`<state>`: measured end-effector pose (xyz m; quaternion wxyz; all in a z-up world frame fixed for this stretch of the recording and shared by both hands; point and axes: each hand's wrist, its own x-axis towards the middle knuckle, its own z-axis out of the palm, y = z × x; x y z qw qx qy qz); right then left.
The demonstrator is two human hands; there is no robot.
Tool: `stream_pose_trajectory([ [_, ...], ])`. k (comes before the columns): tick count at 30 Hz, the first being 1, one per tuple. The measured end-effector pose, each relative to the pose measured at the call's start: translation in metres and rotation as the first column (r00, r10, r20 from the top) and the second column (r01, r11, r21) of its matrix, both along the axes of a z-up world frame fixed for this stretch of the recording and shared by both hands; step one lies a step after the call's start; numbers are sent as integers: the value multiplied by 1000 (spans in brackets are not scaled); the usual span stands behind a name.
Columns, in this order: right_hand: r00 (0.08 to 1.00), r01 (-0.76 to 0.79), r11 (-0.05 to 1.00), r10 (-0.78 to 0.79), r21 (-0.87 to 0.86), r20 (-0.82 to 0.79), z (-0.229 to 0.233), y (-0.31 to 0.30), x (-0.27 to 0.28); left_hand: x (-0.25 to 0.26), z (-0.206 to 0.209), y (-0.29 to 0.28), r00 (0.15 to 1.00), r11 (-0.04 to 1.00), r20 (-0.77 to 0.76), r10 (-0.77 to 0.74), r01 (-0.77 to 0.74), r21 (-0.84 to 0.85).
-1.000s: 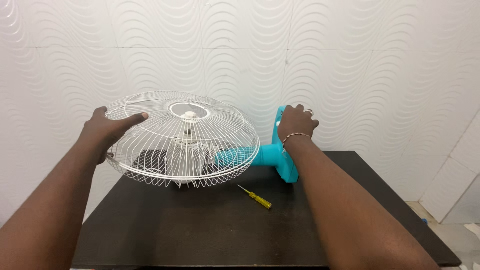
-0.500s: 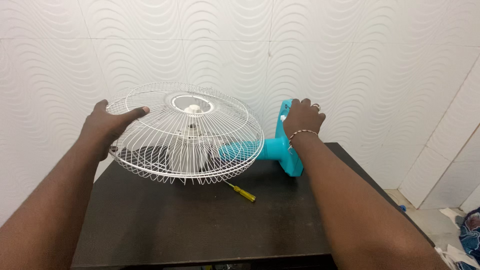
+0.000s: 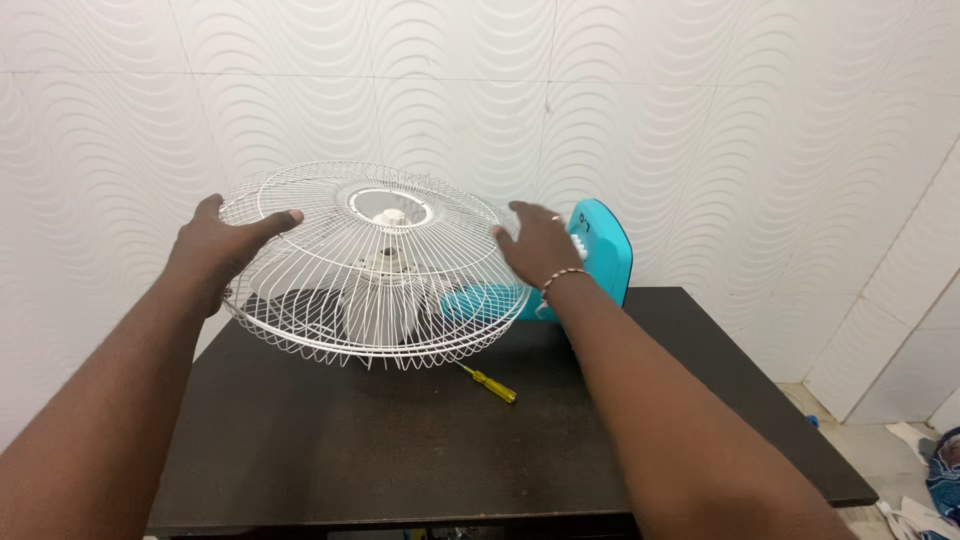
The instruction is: The person disassembles a table fan by removing the front grille, fan blades, and rear grille. They then use a screwdriver to loosen screws on the motor housing.
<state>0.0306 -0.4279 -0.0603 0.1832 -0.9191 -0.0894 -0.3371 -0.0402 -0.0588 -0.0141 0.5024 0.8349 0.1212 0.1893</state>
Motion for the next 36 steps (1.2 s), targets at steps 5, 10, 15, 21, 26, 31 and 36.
stream_pose_trajectory([
  [5,944,87,960,6,266,-331,-6,26,0,0,-2,2,999,1000,36,-16,17,-21],
  [10,869,213,915,-16,344,-495,-9,24,6,4,-2,5,1000,997,0,19,-19,77],
  [15,874,173,901,46,399,-484,-20,20,17,5,-3,6,998,994,-37,53,-49,95],
  [21,905,166,822,92,544,-416,-24,21,25,5,-3,4,999,996,12,33,-34,79],
  [26,916,154,811,98,565,-390,-28,21,26,7,-1,4,999,996,46,25,-29,80],
  [31,930,111,820,113,561,-349,-31,25,30,7,2,2,999,993,43,33,-37,112],
  [36,981,55,940,12,337,-191,-22,37,25,4,4,1,998,997,62,12,-17,77],
])
